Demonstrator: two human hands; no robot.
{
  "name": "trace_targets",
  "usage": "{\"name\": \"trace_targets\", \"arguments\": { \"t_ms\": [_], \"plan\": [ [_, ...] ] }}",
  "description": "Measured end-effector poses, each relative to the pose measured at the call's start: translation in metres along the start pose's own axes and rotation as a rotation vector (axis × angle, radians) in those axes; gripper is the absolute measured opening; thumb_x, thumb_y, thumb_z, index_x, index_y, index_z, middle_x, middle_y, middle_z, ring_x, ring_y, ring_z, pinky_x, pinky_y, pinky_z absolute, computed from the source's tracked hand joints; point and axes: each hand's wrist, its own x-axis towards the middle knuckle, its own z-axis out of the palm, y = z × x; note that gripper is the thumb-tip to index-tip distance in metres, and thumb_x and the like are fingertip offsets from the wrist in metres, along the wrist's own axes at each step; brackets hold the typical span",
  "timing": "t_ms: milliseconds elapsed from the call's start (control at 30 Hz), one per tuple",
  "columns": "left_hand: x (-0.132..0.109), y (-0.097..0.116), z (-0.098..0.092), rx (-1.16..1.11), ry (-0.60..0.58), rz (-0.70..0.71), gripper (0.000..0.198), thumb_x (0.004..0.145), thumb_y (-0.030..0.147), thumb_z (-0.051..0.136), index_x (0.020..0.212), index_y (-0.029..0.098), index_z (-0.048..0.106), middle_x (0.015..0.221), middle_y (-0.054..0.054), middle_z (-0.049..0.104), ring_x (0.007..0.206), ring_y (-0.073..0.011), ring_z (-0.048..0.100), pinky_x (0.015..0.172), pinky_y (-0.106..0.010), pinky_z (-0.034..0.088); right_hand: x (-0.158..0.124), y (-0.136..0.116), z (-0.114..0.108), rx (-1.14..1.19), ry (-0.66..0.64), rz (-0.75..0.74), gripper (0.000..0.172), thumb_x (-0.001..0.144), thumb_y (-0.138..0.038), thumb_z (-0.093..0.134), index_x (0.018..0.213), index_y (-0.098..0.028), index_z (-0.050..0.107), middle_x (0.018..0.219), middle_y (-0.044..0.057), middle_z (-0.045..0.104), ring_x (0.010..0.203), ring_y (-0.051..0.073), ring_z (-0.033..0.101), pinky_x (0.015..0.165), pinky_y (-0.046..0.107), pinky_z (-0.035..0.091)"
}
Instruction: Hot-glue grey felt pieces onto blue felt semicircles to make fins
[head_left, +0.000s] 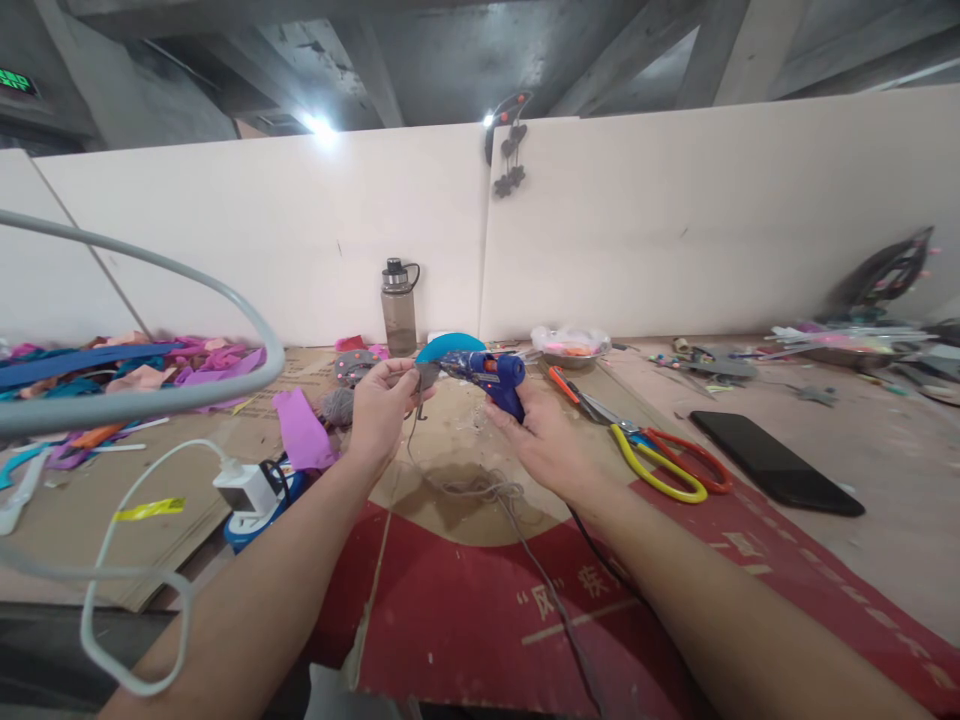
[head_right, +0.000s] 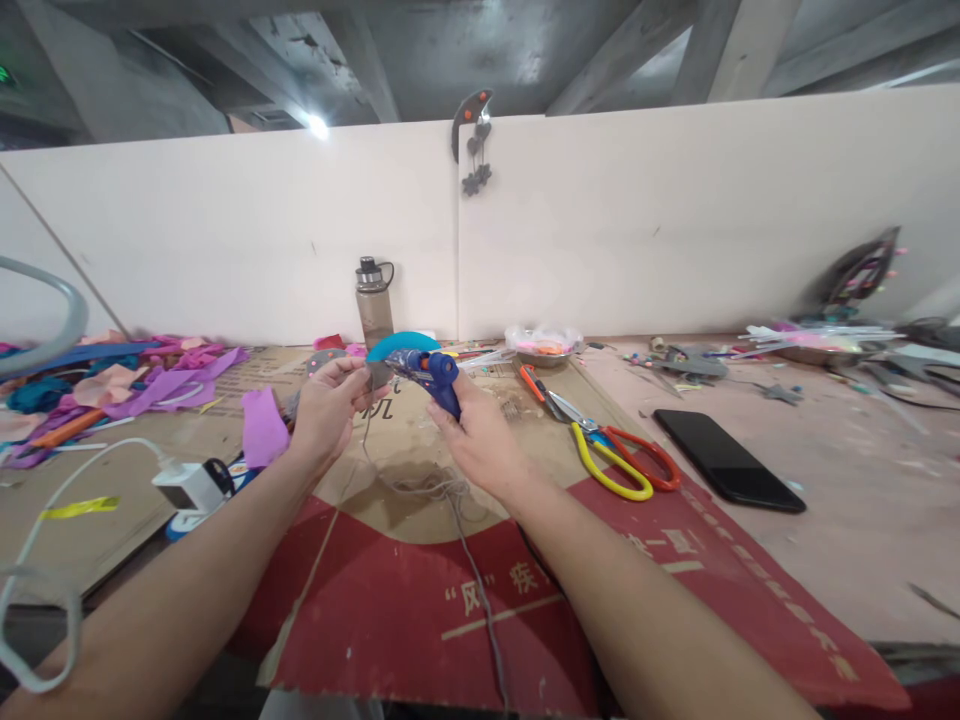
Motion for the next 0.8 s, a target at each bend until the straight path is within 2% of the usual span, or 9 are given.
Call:
{"name": "trace_targets", "arguments": {
  "t_ms": [200,400,800],
  "plan": [
    [-0.0007,0.0017,0.0009,-0.001,0.014,0.000,0.021,0.064,0.025,0.072,0.078,0.015,0.059,0.077,-0.002,0.065,0.071,-0.0147,0.065,0.072,-0.036,0.056,0.0002,-0.0008,-0.0010,-0.023,-0.002,0.034,0.032,0.086,-0.027,0.047,0.116,-0.019,0.053,0.100,0.009,0.065,0.088,0.024,0.059,0.079,0.038,0.046],
    [0.0001,0.0019,0.0005,-0.003,0.016,0.014,0.020,0.064,0.025,0.072,0.078,0.016,0.060,0.076,-0.001,0.065,0.071,-0.0144,0.065,0.070,-0.034,0.056,0.0001,0.0017,-0.0013,-0.005,-0.004,0.033,0.036,0.086,-0.029,0.047,0.121,-0.019,0.051,0.110,0.010,0.063,0.098,0.024,0.058,0.085,0.039,0.044],
    [-0.0010,0.0052,0.0024,-0.022,0.012,0.027,0.018,0.065,0.024,0.071,0.075,0.015,0.059,0.077,-0.002,0.066,0.071,-0.0143,0.065,0.070,-0.033,0.056,0.0009,0.0026,-0.0019,0.010,0.007,0.033,0.040,0.085,-0.027,0.048,0.124,-0.018,0.049,0.108,0.009,0.064,0.095,0.024,0.058,0.085,0.038,0.042]
  ]
}}
